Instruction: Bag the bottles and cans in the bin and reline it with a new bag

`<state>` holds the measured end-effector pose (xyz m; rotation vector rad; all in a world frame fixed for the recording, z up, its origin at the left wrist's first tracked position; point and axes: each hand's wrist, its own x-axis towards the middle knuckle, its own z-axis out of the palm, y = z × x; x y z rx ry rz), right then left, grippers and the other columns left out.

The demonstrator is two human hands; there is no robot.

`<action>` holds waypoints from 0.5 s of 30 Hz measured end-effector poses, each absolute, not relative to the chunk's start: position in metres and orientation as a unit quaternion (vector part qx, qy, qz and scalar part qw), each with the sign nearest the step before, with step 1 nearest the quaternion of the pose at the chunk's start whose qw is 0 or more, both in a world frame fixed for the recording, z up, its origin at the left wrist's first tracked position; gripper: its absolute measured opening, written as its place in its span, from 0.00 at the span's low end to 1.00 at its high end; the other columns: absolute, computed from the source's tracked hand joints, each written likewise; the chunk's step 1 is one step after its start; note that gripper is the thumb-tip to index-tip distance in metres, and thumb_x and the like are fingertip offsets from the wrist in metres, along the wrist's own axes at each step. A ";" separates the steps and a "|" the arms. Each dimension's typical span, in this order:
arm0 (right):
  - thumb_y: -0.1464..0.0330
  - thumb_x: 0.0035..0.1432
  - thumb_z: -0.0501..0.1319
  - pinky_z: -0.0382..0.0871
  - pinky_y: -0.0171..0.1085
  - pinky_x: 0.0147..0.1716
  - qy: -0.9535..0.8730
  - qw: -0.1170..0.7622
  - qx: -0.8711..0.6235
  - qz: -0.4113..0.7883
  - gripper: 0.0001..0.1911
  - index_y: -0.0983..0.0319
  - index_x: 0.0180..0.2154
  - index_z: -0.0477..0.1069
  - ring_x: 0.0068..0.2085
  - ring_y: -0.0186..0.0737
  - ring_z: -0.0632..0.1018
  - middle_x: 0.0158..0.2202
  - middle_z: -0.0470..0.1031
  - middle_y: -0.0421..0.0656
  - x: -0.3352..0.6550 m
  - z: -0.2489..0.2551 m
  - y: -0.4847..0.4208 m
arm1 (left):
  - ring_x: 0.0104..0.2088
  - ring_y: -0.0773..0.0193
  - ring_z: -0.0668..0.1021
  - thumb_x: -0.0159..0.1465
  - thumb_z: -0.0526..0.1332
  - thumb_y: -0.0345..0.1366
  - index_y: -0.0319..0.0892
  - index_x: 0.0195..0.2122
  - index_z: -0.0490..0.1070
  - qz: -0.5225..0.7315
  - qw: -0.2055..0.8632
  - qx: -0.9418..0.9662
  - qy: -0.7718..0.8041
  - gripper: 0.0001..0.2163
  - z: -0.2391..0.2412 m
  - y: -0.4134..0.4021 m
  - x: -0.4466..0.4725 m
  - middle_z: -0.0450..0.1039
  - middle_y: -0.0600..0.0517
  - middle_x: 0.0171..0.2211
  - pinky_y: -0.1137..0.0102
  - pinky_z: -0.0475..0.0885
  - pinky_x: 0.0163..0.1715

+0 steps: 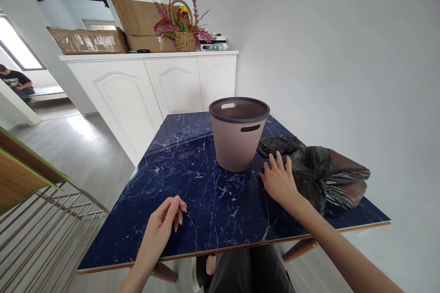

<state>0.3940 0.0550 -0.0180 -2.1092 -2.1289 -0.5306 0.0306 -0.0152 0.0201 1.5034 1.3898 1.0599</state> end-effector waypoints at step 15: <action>0.74 0.72 0.47 0.58 0.69 0.65 -0.674 0.050 -0.729 -0.111 0.25 0.74 0.59 0.77 0.68 0.71 0.68 0.62 0.73 0.68 0.373 -0.026 0.106 | 0.24 0.64 0.70 0.70 0.58 0.62 0.44 0.34 0.76 0.424 0.401 0.592 0.556 0.25 0.026 -0.019 0.034 0.68 0.55 0.23 0.71 0.68 0.28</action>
